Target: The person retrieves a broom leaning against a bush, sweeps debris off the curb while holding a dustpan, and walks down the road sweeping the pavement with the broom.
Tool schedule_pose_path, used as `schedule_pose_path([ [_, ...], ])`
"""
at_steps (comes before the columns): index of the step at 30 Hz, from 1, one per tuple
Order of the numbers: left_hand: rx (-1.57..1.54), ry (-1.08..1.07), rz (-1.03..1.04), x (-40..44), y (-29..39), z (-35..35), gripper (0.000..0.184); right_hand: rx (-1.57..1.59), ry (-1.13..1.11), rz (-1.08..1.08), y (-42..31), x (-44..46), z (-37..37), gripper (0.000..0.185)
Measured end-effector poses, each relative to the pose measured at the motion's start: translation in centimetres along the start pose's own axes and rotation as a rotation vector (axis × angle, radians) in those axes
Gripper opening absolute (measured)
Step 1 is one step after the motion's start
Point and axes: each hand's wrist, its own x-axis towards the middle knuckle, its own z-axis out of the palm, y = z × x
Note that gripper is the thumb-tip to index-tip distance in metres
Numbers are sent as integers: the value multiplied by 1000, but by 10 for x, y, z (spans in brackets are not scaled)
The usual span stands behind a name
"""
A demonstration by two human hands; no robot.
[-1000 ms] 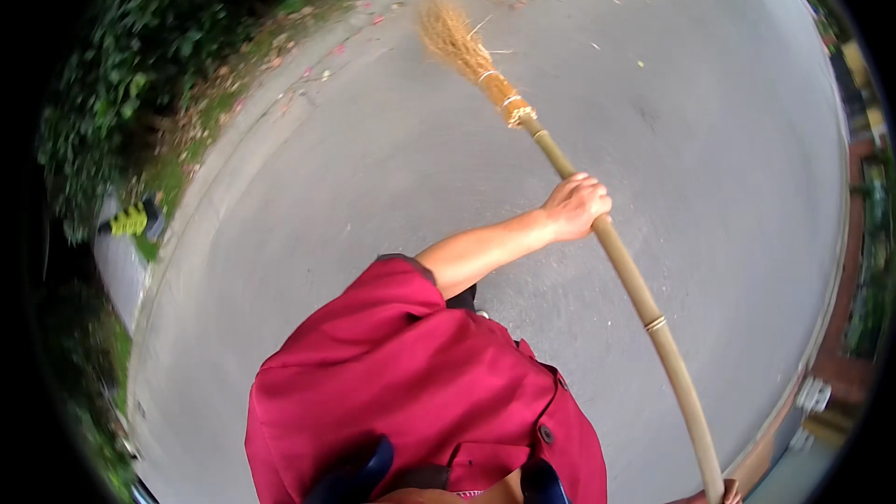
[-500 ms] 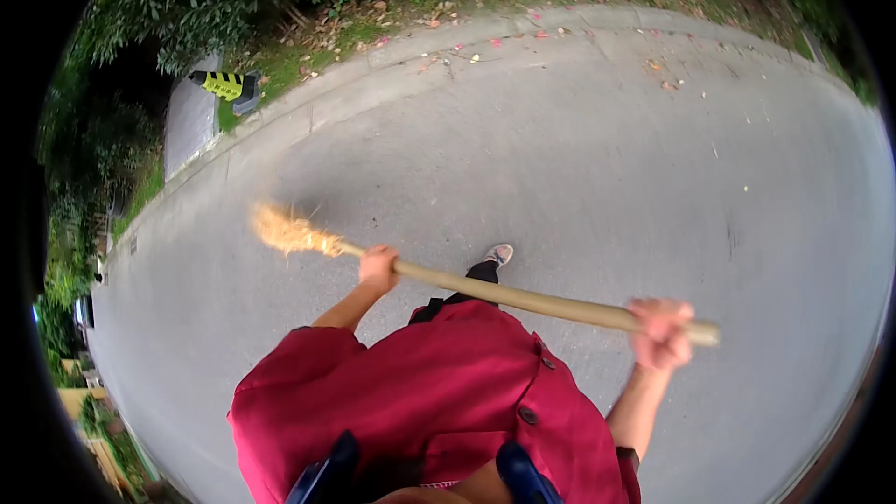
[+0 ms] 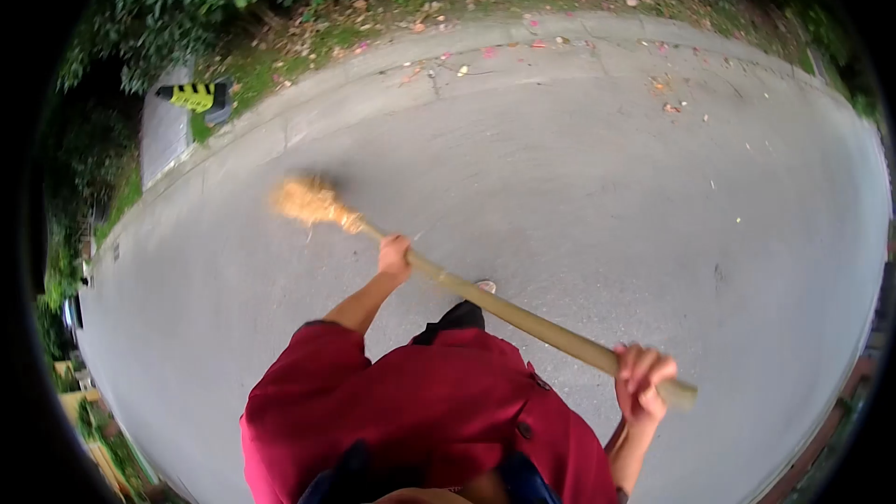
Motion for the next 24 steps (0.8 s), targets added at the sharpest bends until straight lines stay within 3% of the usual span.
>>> schedule_pose_path([
  [2, 18, -18, 211, 76, 36, 61, 17, -99, 194, -119, -23, -23, 3, 31],
  [3, -56, -131, 308, 113, 73, 74, 11, -149, 285, -189, -32, -34, 7, 32],
  [5, -444, -29, 349, 168, 149, 148, 13, -279, 421, -333, -41, -59, 17, 34],
  [6, -335, -225, 429, 195, 206, 148, 8, -359, 465, -397, -46, -67, 20, 34],
  [7, -289, -224, 590, 214, 258, 155, 5, -416, 447, -469, -52, -68, 26, 33],
  [10, -328, -263, 809, 237, 395, 153, 7, -568, 511, -615, -73, -66, 36, 31],
  [13, -344, -209, 1001, 224, 502, 158, 6, -544, 300, -734, -115, -130, -17, 31],
  [15, -294, -236, 1114, 199, 558, 141, 5, -425, 473, -834, -150, -141, 4, 31],
  [19, -237, -192, 1289, 142, 585, 114, 10, -251, 488, -967, -196, -196, -28, 28],
  [22, -295, -225, 1357, 118, 542, 97, 11, -51, 491, -1031, -203, -230, -74, 28],
  [24, -254, -359, 1243, 107, 491, 96, 11, 96, 482, -1035, -196, -229, -108, 30],
])
